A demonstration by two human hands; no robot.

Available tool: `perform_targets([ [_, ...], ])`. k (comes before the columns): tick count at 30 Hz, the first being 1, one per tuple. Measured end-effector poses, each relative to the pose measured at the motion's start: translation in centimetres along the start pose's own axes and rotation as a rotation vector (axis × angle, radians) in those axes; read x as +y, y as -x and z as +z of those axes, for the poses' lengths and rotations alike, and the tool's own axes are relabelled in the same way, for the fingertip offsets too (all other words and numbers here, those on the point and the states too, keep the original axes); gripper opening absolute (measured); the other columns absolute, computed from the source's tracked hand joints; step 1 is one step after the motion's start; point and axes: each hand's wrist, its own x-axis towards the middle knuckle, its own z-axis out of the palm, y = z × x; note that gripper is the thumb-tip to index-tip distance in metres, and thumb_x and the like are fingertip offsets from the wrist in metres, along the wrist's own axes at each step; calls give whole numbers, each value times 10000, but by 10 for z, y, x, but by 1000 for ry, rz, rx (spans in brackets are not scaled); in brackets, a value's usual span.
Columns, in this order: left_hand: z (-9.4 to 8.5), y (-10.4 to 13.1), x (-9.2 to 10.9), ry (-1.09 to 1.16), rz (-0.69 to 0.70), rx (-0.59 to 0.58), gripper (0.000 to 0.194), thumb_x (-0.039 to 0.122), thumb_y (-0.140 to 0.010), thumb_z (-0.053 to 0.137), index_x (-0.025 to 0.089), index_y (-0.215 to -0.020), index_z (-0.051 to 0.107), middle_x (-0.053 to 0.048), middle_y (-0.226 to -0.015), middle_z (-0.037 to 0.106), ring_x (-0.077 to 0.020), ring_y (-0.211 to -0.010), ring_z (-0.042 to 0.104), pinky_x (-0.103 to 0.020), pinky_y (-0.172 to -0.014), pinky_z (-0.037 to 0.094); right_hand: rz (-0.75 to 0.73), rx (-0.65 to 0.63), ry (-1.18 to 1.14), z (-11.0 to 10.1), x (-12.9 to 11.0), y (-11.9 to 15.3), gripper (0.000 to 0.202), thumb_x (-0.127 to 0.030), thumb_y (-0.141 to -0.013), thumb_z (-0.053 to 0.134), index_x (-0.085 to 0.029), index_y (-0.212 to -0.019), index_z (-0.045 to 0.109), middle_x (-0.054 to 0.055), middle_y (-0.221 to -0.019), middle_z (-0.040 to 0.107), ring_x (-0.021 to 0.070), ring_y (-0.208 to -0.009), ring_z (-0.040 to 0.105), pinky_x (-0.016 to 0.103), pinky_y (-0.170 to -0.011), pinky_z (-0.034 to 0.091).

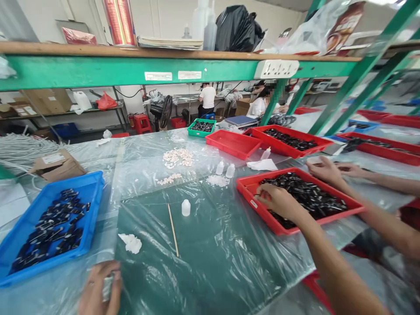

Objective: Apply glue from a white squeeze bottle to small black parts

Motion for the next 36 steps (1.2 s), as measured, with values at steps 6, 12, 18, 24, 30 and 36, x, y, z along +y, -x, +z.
perform_targets([
  [6, 43, -24, 64, 169, 166, -284, 475, 461, -808, 616, 385, -1261, 499, -24, -1098, 686, -272, -795, 713, -421, -717, 638, -242, -439, -399, 78, -111, 23, 126, -374, -773, 674, -256, -819, 669, -50, -748, 723, 79, -586, 670, 158, -539, 550],
  [12, 73, -27, 63, 291, 264, -201, 257, 338, -926, 548, 391, -1172, 599, 18, -953, 768, -232, -777, 768, -305, -680, 657, -311, -549, -564, 128, -143, 42, 78, -359, -827, 617, -283, -825, 634, -68, -786, 677, 63, -595, 651, 144, -542, 557],
  [18, 81, -17, 46, 279, 127, -293, 174, 272, -876, 562, 331, -1035, 602, 16, -800, 746, -220, -648, 740, -296, -582, 625, -55, -409, -495, 141, -66, 24, 141, -338, -867, 545, -288, -998, 551, 0, -969, 595, 149, -839, 598, 301, -777, 530],
  [24, 83, -17, 49, 356, 18, -425, 131, 236, -897, 523, 298, -995, 586, 38, -712, 719, -172, -604, 723, -221, -558, 594, 38, -630, -434, 181, -19, 20, 625, -392, -634, 769, -320, -1205, 525, 32, -1187, 576, 227, -1001, 610, 343, -842, 528],
  [30, 81, -11, 45, 437, -21, -497, 308, 211, -926, 514, 298, -1220, 523, 12, -830, 724, -151, -641, 701, -221, -617, 588, 99, -630, -432, 202, -20, 32, 313, -364, -698, 712, -255, -983, 645, 59, -1169, 610, 273, -1001, 612, 405, -858, 511],
  [36, 80, -5, 44, 591, -201, -558, 163, 324, -984, 386, 272, -1059, 522, 52, -658, 557, -128, -492, 578, -237, -502, 509, 121, -636, -569, 190, -48, 39, 345, -378, -787, 626, -279, -1115, 581, 34, -1092, 680, 228, -954, 667, 337, -838, 563],
])
